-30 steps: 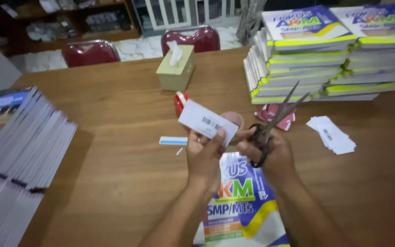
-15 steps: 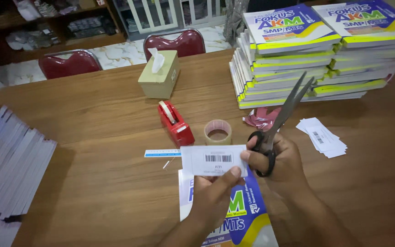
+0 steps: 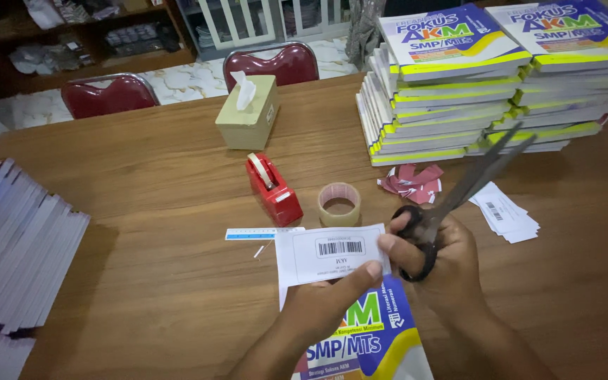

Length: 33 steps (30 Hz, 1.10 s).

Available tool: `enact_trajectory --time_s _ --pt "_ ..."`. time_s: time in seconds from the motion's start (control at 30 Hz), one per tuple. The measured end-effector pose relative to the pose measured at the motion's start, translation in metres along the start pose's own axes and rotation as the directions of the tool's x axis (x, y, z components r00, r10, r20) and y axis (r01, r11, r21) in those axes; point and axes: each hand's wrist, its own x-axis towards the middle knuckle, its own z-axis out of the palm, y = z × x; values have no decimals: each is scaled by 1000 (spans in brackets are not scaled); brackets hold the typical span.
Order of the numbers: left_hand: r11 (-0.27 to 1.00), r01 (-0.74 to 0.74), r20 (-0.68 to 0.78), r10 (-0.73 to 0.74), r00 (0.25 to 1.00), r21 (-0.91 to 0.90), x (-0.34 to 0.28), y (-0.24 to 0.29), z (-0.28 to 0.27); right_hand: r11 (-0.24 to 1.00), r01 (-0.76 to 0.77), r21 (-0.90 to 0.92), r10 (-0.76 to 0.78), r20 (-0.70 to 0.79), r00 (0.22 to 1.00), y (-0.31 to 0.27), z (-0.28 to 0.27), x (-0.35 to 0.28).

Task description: Cutting a barcode label with scissors and taping it onto the front cover of a book.

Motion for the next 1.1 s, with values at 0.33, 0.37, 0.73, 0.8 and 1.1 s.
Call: enact_trajectory --time_s 0.33,0.37,0.73,0.8,1.1 --pt "880 -83 -137 21 990 -468 -7 0 3 980 -76 184 82 -24 996 2 17 -15" --pt "921 -51 -117 7 993 -385 -5 -1 2 983 -76 168 83 -36 996 3 15 -14" --pt "424 -881 -265 843 469 -209 -7 3 -54 999 41 9 -42 124 991 -1 -15 4" --pt "658 -730 -49 748 662 183 -13 16 -50 979 112 -170 -52 323 945 -12 -11 2" --pt "912 -410 47 410 911 -10 -12 17 -27 993 -51 102 16 321 947 3 -7 -2"
